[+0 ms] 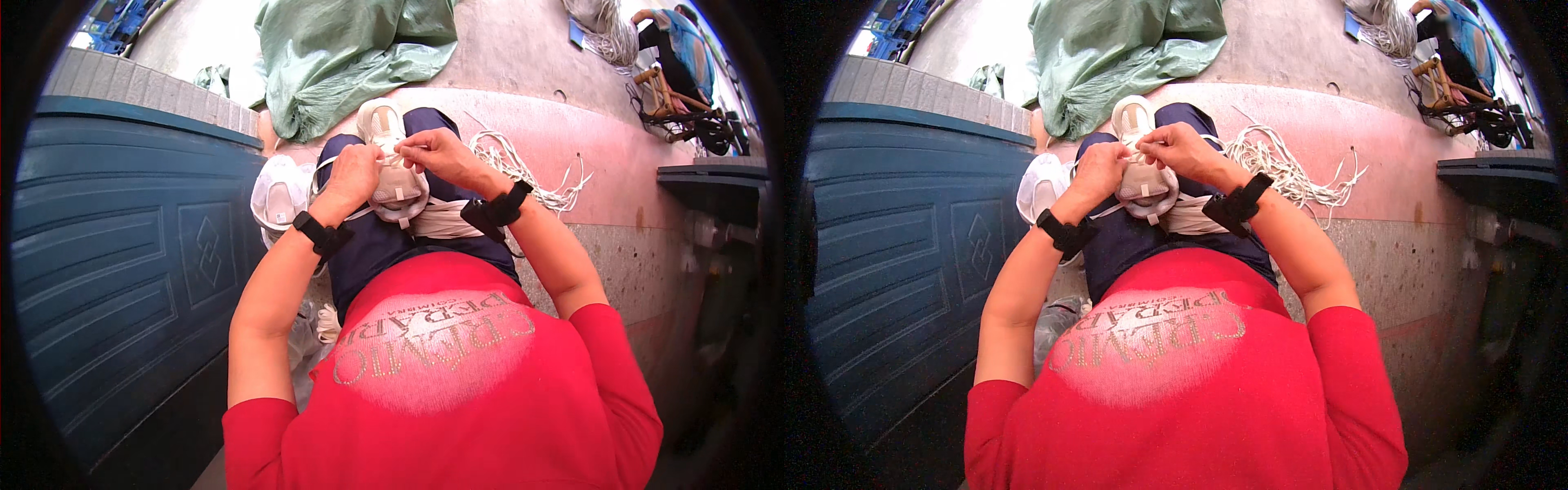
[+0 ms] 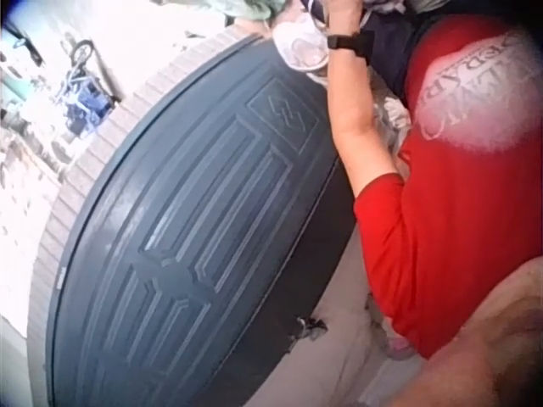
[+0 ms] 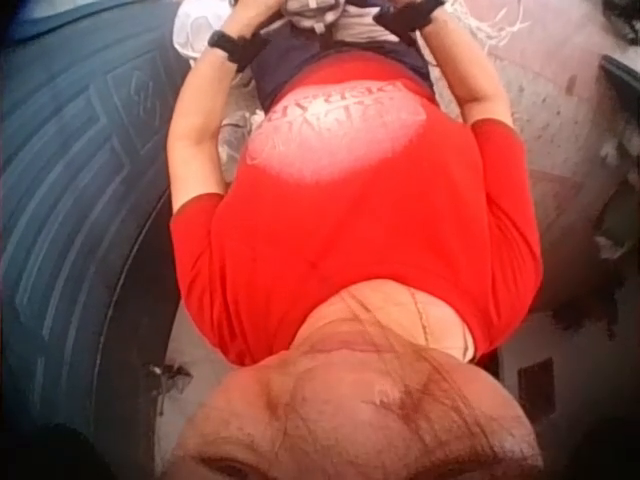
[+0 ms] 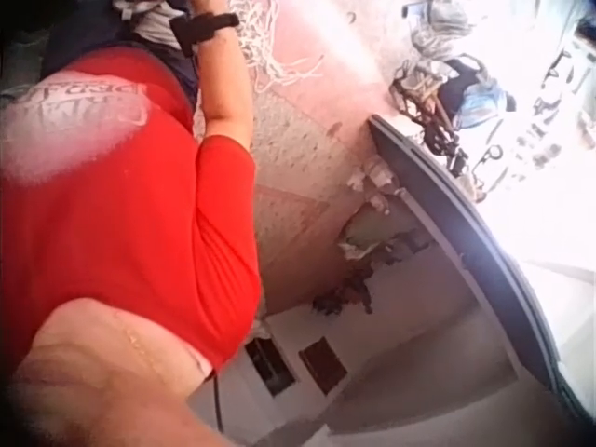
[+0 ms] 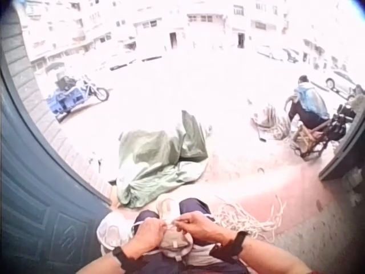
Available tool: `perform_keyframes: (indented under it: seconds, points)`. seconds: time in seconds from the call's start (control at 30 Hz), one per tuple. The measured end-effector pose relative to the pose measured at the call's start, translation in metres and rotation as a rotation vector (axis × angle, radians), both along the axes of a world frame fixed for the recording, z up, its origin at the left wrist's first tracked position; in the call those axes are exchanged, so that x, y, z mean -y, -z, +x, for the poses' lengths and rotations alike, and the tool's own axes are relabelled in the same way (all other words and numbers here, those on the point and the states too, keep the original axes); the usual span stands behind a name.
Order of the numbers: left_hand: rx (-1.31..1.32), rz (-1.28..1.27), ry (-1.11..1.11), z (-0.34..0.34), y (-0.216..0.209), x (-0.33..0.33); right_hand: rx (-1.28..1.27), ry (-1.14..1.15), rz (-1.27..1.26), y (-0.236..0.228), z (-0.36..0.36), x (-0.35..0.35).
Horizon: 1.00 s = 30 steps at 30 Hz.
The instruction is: Insert and thread white laces through the eyelets of a cream-colored sneaker.
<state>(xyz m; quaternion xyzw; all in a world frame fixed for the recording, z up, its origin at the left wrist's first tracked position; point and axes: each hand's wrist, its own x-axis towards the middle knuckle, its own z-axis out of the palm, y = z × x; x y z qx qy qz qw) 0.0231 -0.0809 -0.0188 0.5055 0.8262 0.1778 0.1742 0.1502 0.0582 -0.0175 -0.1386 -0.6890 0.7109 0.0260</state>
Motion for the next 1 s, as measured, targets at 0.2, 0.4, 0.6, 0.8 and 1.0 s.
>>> perform_keyframes:
  seconds: [0.2, 0.4, 0.6, 0.8, 1.0]
  points:
    - [0.083, 0.116, -0.047, 0.0, 0.011, -0.006, 0.082, -0.119, 0.179, -0.009, -0.011, 0.0]
    - [0.731, 0.145, -0.175, 0.003, -0.001, -0.002, 0.035, -0.159, 0.323, -0.016, -0.027, -0.005]
    - [0.255, 0.229, -0.241, 0.013, 0.011, -0.011, -0.515, 0.404, 1.028, -0.031, -0.045, -0.003]
    - [0.329, 0.274, -0.281, 0.013, 0.011, -0.008, -0.152, 0.015, 0.866, 0.002, 0.006, 0.014]
    - [0.326, 0.255, -0.267, 0.014, 0.01, -0.01, -0.167, 0.115, 0.866, 0.022, -0.001, 0.017]
